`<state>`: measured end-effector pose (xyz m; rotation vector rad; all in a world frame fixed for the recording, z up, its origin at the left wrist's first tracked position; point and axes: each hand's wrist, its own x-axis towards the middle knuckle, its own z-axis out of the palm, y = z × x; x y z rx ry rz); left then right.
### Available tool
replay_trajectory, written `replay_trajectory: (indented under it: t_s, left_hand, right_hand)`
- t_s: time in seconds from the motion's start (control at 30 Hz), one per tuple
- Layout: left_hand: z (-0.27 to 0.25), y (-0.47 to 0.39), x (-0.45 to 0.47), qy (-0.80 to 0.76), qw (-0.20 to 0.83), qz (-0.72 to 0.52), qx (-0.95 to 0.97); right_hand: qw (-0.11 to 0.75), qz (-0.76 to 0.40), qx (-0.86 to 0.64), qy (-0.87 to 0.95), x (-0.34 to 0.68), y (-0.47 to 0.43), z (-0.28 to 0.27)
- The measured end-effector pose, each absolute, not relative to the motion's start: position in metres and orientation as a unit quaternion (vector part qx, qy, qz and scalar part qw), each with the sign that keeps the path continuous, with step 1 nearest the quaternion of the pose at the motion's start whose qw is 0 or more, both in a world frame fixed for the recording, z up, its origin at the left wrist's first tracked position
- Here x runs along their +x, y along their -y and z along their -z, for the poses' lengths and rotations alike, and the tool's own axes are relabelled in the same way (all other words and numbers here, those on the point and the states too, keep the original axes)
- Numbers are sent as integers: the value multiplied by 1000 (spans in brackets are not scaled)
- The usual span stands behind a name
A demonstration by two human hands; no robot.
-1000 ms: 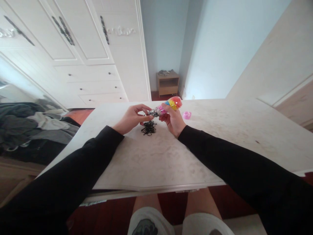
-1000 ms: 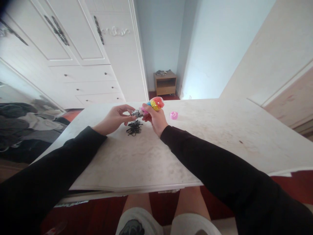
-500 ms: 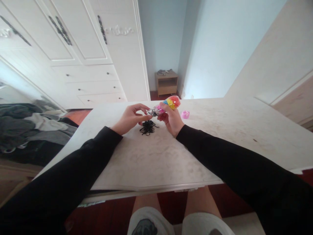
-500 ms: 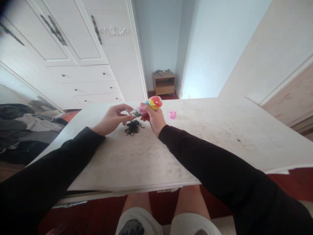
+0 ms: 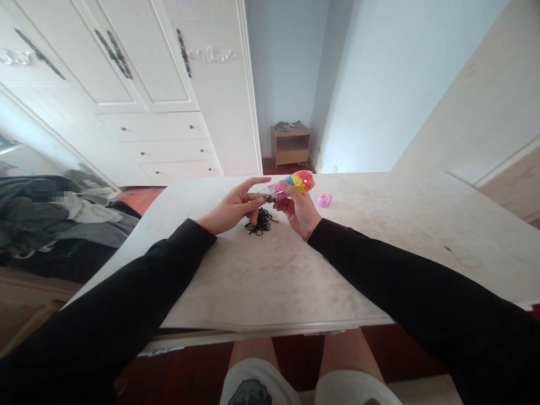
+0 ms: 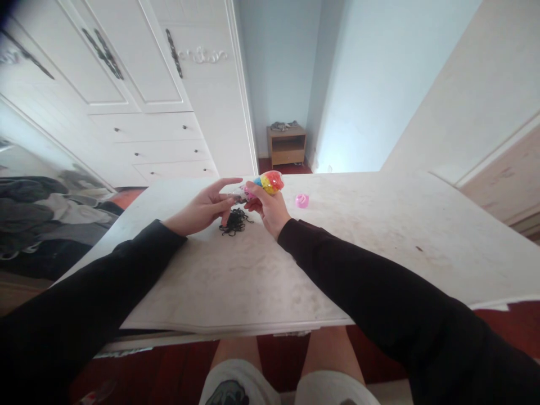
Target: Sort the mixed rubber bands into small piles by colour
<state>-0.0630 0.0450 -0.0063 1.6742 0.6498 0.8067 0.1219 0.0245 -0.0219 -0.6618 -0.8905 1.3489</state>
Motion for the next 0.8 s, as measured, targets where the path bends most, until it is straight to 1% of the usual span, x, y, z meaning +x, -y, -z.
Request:
replay_trajectory:
  t_s: [0.3,0.5,0.6,0.7,0.8]
  left_hand:
    - [5,-48,-60,-345,542,-410,647]
    - [3,-45,-58,-395,486,-442,643]
    - [4,-46,-57,-400,475,-446,644]
    - [4,-45,-56,-389,500,-460,622]
    - [4,-43,-55,-362,556,-469,583]
  right_hand:
    - [643,-583,-294,400,122,-23,19]
    - [651,-576,-298,394,123,-24,19]
    - [651,-575,-297,396,124,-24,19]
    - [652,-575,-297,396,125,-25,19]
    - [659,-573,-295,388,125,-26,18]
